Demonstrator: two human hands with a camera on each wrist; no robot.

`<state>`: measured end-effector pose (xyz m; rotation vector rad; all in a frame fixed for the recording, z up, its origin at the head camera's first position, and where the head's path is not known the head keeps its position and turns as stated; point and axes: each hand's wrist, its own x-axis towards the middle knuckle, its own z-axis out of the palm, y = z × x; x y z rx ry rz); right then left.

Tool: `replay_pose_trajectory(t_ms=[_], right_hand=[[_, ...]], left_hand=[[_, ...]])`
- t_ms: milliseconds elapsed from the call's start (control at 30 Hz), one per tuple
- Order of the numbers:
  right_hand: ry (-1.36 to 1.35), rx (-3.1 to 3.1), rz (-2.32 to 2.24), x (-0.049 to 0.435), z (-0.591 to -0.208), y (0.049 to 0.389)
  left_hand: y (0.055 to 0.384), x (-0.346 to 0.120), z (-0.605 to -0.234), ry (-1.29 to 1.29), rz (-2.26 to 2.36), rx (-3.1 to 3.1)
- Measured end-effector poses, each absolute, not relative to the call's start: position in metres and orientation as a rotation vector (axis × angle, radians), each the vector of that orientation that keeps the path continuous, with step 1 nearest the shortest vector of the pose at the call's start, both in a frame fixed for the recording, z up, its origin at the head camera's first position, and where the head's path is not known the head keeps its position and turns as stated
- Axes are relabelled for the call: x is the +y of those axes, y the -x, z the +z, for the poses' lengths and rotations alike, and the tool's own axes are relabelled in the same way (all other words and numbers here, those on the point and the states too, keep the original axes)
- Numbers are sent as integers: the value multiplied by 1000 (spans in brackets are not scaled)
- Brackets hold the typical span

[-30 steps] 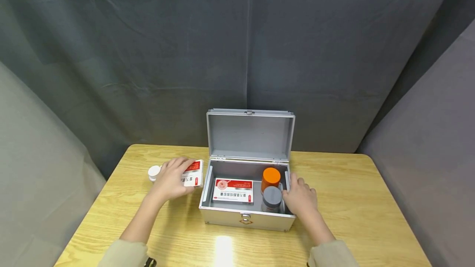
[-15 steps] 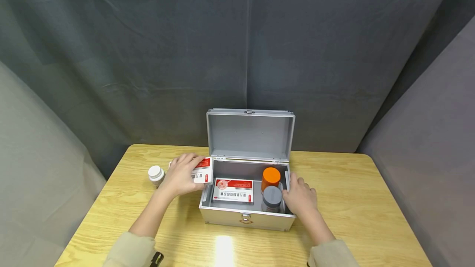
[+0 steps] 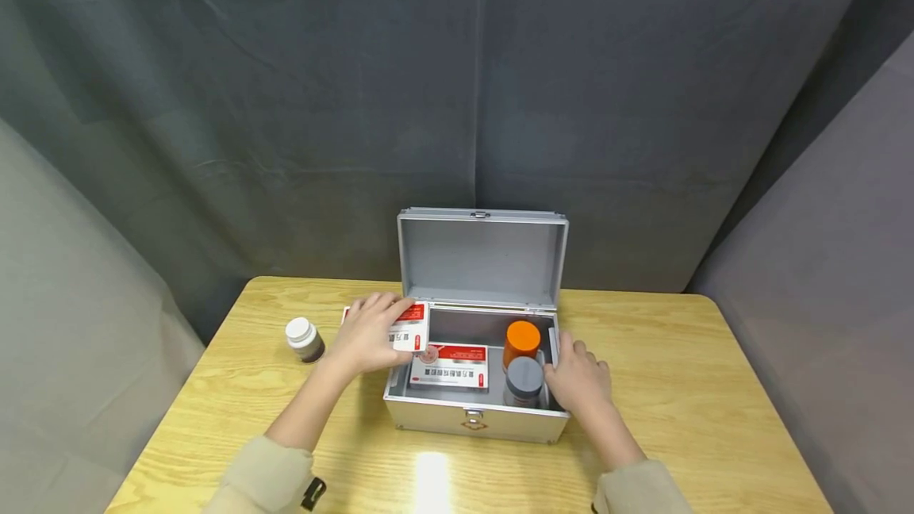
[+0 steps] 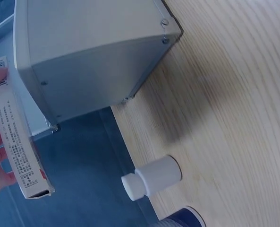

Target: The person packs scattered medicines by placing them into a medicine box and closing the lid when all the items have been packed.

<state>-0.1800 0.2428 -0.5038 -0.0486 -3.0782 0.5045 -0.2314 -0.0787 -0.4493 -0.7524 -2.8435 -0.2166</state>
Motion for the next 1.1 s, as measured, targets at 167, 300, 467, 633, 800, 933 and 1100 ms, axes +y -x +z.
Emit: replay_pose_trajectory(t_ms=[167, 300, 467, 633, 800, 933, 1100], right_hand=[[52, -3076, 511, 242, -503, 180], [58, -3081, 514, 242, -504, 180], [56, -3079, 511, 242, -504, 180], [57, -3074, 510, 242, -505, 181], [59, -3078, 513, 242, -505, 181], [62, -3077, 515, 242, -505, 181], [60, -3079, 512, 242, -505, 181]], left_hand=[[231, -69, -448, 778, -187, -2845], [232, -61, -448, 800, -154, -2830], [233, -51, -449, 835, -118, -2822], [235, -43, -449, 869, -94, -2816], [236, -36, -449, 876, -80, -2831], [237, -30, -449, 878, -62, -2843], [237, -21, -448, 891, -18, -2865]])
